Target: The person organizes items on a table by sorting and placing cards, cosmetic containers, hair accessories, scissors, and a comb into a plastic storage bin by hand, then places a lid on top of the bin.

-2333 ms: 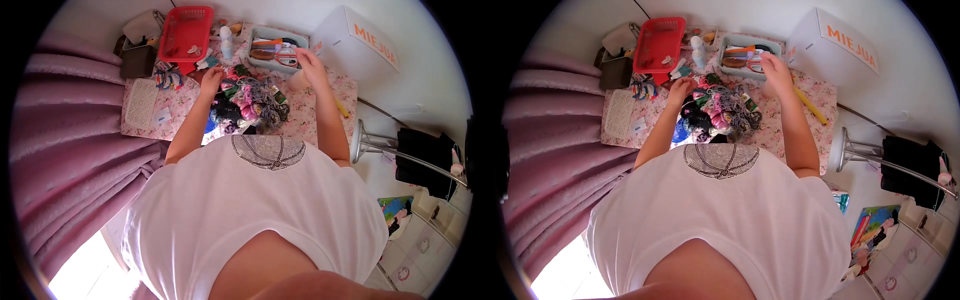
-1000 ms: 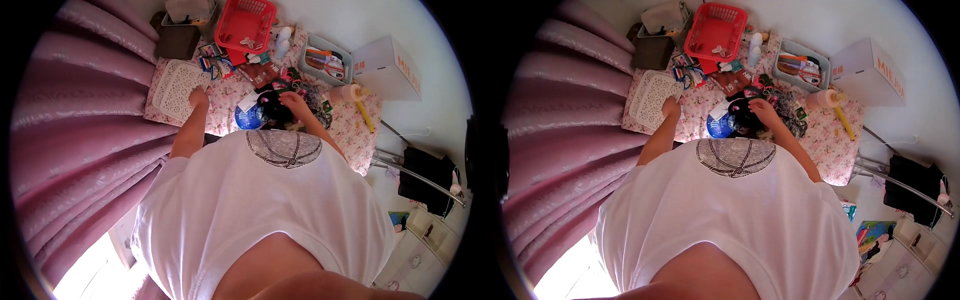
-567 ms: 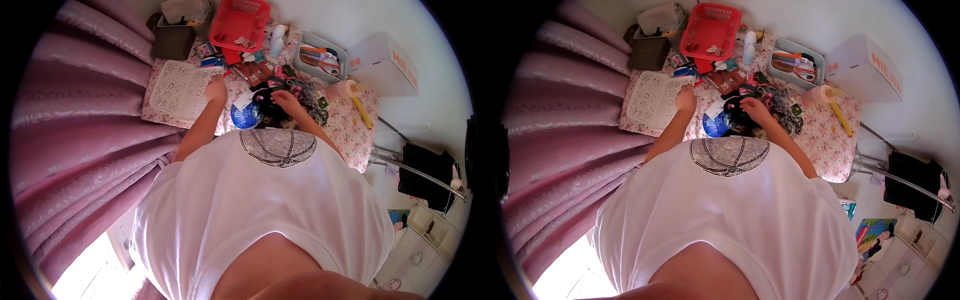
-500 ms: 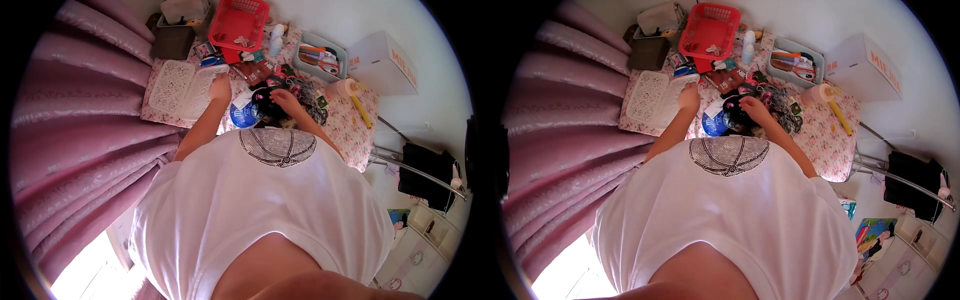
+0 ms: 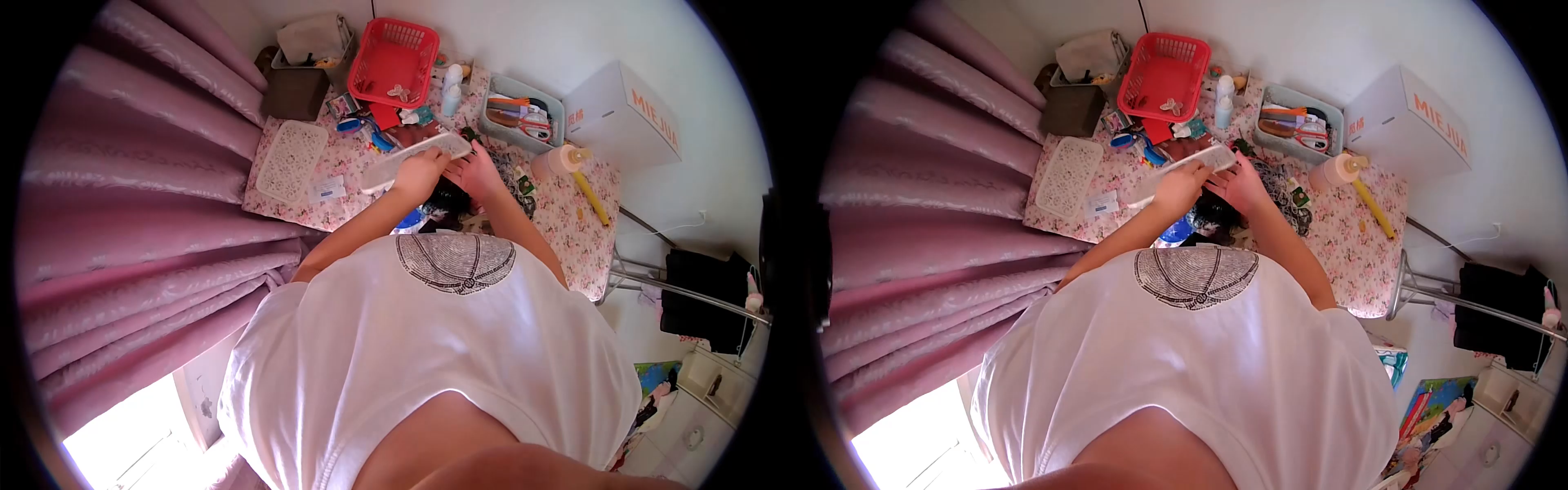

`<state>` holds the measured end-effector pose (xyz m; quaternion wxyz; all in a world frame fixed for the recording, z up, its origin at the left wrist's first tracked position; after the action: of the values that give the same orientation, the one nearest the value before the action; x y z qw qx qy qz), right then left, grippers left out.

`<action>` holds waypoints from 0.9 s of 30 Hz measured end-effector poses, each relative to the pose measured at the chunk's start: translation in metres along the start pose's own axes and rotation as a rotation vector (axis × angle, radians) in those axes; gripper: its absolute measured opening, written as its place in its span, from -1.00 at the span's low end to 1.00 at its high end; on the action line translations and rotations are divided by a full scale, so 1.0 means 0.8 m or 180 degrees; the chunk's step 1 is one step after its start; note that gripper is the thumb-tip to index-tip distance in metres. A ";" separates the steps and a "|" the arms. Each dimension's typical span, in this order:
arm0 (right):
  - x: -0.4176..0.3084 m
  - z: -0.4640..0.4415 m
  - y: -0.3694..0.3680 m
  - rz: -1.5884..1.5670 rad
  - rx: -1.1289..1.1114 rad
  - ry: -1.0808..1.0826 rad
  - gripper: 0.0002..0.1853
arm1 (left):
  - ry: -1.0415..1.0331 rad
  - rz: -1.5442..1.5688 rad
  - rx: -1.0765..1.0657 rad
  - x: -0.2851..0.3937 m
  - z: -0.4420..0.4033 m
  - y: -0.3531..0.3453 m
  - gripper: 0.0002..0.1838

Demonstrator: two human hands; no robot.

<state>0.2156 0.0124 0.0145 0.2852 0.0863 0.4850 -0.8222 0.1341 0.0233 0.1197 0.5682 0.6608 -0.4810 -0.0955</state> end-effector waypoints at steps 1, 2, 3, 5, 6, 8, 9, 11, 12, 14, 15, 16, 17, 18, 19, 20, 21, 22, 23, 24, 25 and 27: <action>-0.003 0.000 0.003 -0.0050 -0.0057 0.0032 -0.59 | -0.0205 -0.0061 -0.0028 0.005 0.000 -0.003 -0.66; -0.006 0.000 0.009 -0.0101 -0.0109 0.0066 -0.60 | -0.0413 -0.0117 -0.0058 0.011 0.000 -0.006 -0.67; -0.008 0.001 0.019 -0.0156 -0.0153 0.0099 -0.62 | -0.0561 -0.0028 -0.0104 0.019 -0.001 -0.007 -0.68; -0.020 -0.001 0.052 0.0344 0.0059 0.0369 -0.64 | -0.0853 0.0156 -0.0196 0.037 -0.001 -0.007 -0.70; -0.029 0.011 0.049 0.0484 0.0024 0.0548 -0.64 | -0.0779 0.0180 -0.0126 0.039 -0.004 -0.002 -0.70; -0.048 0.038 0.046 0.0658 -0.0013 0.0844 -0.62 | -0.0617 0.0244 0.0005 0.042 -0.011 0.008 -0.70; -0.060 0.056 0.037 0.0692 -0.0019 0.0973 -0.62 | -0.0387 0.0212 0.0394 0.030 -0.011 0.016 -0.70; -0.083 0.078 0.038 0.0879 0.0069 0.1197 -0.60 | 0.0059 0.0150 0.1177 0.002 -0.009 0.028 -0.67; -0.092 0.088 0.045 0.1023 0.0172 0.1273 -0.59 | 0.0325 -0.0197 0.1366 -0.002 -0.008 0.035 -0.64; -0.109 0.108 0.055 0.1225 0.0317 0.1309 -0.57 | 0.0852 -0.0892 0.1729 -0.008 -0.006 0.049 -0.56; -0.119 0.119 0.054 0.1186 0.0267 0.1414 -0.57 | 0.0951 -0.0505 0.1750 -0.020 -0.006 0.039 -0.55; -0.128 0.129 0.052 0.1148 0.0217 0.1521 -0.57 | 0.1048 -0.0116 0.1763 -0.038 -0.006 0.018 -0.53; -0.137 0.139 0.048 0.1113 0.0166 0.1627 -0.58 | 0.1147 0.0274 0.1767 -0.055 -0.008 -0.004 -0.51; -0.146 0.150 0.049 0.1065 0.0282 0.1726 -0.58 | 0.1668 0.1707 0.1425 -0.074 -0.013 -0.038 -0.60; -0.162 0.161 0.051 0.1286 0.0479 0.1972 -0.58 | 0.1924 0.2321 0.1240 -0.077 -0.018 -0.061 -0.63; -0.181 0.170 0.053 0.1512 0.0675 0.2213 -0.58 | 0.2177 0.2930 0.1039 -0.077 -0.022 -0.085 -0.65; -0.198 0.178 0.058 0.1745 0.0871 0.2450 -0.57 | 0.2426 0.3538 0.0826 -0.070 -0.029 -0.103 -0.68; -0.219 0.180 0.066 0.1997 0.0990 0.2632 -0.52 | 0.2431 0.4102 0.0704 -0.056 -0.045 -0.111 -0.70; -0.243 0.185 0.072 0.2291 0.1200 0.2884 -0.52 | 0.2548 0.4261 0.0591 -0.052 -0.056 -0.121 -0.70; -0.267 0.191 0.072 0.2590 0.1408 0.3128 -0.52 | 0.2492 0.4412 0.0587 -0.041 -0.072 -0.120 -0.70; -0.286 0.194 0.072 0.2891 0.1611 0.3370 -0.51 | 0.2433 0.4562 0.0588 -0.030 -0.088 -0.115 -0.70; -0.325 0.176 0.094 0.3228 0.1497 0.3232 -0.52 | 0.2316 0.4596 0.0608 -0.012 -0.116 -0.103 -0.70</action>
<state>0.4896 -0.0339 0.1394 0.3442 0.7257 0.2695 -0.5312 0.2352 0.0826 0.0777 0.5517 0.2231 -0.5798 0.5566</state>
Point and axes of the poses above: each hand's wrist, its own z-axis away from the middle knuckle, its own y-axis out of the back of the hand, x = y × z, the point moved 9 cm from there along -z, towards the middle knuckle, and after that the axes turned 3 degrees about x, right-handed, at the moved point
